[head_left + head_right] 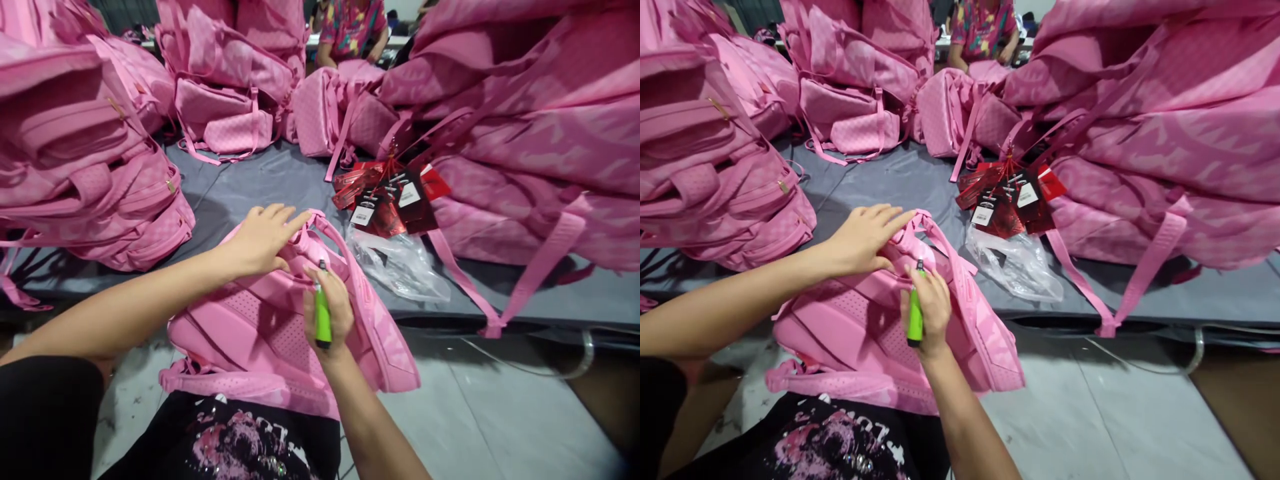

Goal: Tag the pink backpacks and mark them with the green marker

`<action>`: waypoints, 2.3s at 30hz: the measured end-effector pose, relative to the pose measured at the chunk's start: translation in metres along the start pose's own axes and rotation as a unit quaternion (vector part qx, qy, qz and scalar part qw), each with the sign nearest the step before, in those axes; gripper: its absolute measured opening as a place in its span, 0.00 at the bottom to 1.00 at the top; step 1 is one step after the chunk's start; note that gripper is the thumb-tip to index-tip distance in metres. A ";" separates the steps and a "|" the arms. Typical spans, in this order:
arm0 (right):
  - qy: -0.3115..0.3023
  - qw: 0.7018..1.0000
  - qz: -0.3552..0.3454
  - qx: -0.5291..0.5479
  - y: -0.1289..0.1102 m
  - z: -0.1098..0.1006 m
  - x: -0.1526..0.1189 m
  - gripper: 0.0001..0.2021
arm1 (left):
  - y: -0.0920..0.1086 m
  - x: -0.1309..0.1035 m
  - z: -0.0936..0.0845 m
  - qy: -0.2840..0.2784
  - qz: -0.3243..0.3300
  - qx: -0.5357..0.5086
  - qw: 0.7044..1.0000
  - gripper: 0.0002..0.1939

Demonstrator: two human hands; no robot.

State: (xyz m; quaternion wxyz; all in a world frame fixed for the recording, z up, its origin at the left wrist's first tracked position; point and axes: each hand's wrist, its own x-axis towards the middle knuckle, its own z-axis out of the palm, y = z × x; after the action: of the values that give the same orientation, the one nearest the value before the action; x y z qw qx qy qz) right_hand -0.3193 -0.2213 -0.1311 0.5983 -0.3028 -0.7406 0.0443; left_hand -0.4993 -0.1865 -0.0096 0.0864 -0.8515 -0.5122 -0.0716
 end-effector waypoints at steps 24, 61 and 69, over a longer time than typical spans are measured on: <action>-0.059 0.995 0.073 0.021 0.012 0.003 -0.020 0.24 | -0.003 0.028 0.043 -0.086 0.029 0.091 0.992 0.61; -0.271 0.912 0.229 -0.203 0.052 0.024 0.037 0.36 | -0.002 0.037 0.058 -0.147 -0.116 0.107 0.977 0.50; -0.274 0.925 0.208 -0.160 0.046 0.011 0.034 0.34 | 0.001 0.036 0.055 -0.141 -0.121 0.105 0.977 0.49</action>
State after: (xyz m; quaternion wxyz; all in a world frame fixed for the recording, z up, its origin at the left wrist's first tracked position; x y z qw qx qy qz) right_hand -0.3147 -0.1632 -0.1245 0.2928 -0.5180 -0.7931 0.1303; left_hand -0.4796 -0.1442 -0.0560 0.0930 -0.7707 -0.6235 0.0930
